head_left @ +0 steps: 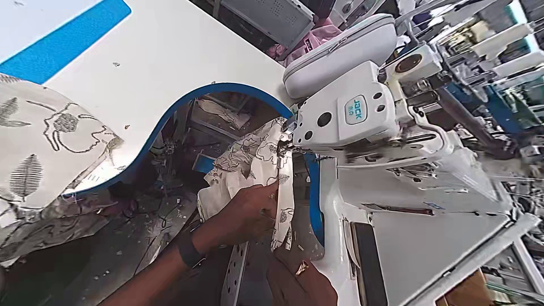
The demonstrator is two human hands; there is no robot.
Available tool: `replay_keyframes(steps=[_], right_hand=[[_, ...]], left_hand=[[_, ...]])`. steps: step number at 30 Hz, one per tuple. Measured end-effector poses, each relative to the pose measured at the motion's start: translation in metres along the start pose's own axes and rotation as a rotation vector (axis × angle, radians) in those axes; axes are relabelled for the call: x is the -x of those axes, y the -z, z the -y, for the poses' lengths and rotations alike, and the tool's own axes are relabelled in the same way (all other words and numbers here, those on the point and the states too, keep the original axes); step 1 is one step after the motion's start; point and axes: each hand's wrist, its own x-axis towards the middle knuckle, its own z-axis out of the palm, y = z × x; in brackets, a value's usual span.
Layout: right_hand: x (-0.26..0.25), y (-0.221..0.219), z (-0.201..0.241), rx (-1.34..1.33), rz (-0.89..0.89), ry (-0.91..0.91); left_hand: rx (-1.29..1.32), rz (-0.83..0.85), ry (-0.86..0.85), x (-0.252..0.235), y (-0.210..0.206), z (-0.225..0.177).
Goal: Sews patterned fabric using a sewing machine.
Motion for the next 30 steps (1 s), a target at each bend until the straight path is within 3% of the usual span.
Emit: replay_keyframes(steps=[2,6,9,13,15,18,20,23,26,28,30], right_hand=[[-0.007,-0.001,-0.001,-0.011,0.000,-0.014],[-0.028,-0.001,-0.016,0.016,-0.040,-0.028],[-0.038,-0.013,-0.033,-0.056,-0.105,-0.071],[-0.037,-0.010,-0.045,-0.033,-0.105,-0.295],[-0.035,0.010,-0.061,0.095,0.047,-0.406],[-0.035,0.033,-0.087,0.196,0.129,-0.407],[-0.041,0.044,-0.093,0.267,0.077,-0.333],[-0.027,0.042,-0.093,0.235,0.142,-0.330],[0.001,0.023,-0.098,0.100,0.229,-0.263],[0.014,0.011,-0.088,-0.027,0.197,-0.170],[0.009,0.005,-0.062,-0.066,0.104,-0.086]], left_hand=[[0.095,-0.003,0.022,-0.004,0.001,0.007],[0.050,-0.082,0.043,-0.014,0.002,0.006],[-0.081,-0.223,0.022,-0.022,-0.005,0.003],[-0.388,-0.409,0.111,-0.017,-0.015,-0.007],[-0.515,-0.347,0.266,-0.014,-0.003,-0.022],[-0.459,0.161,0.479,-0.046,0.011,-0.050],[-0.510,0.288,0.455,-0.072,-0.009,-0.051],[-0.572,0.255,0.488,-0.073,-0.027,-0.061],[-0.550,0.093,0.614,-0.038,-0.017,-0.068],[-0.475,0.016,0.637,-0.012,-0.007,-0.064],[-0.440,-0.050,0.482,0.008,-0.009,-0.055]])
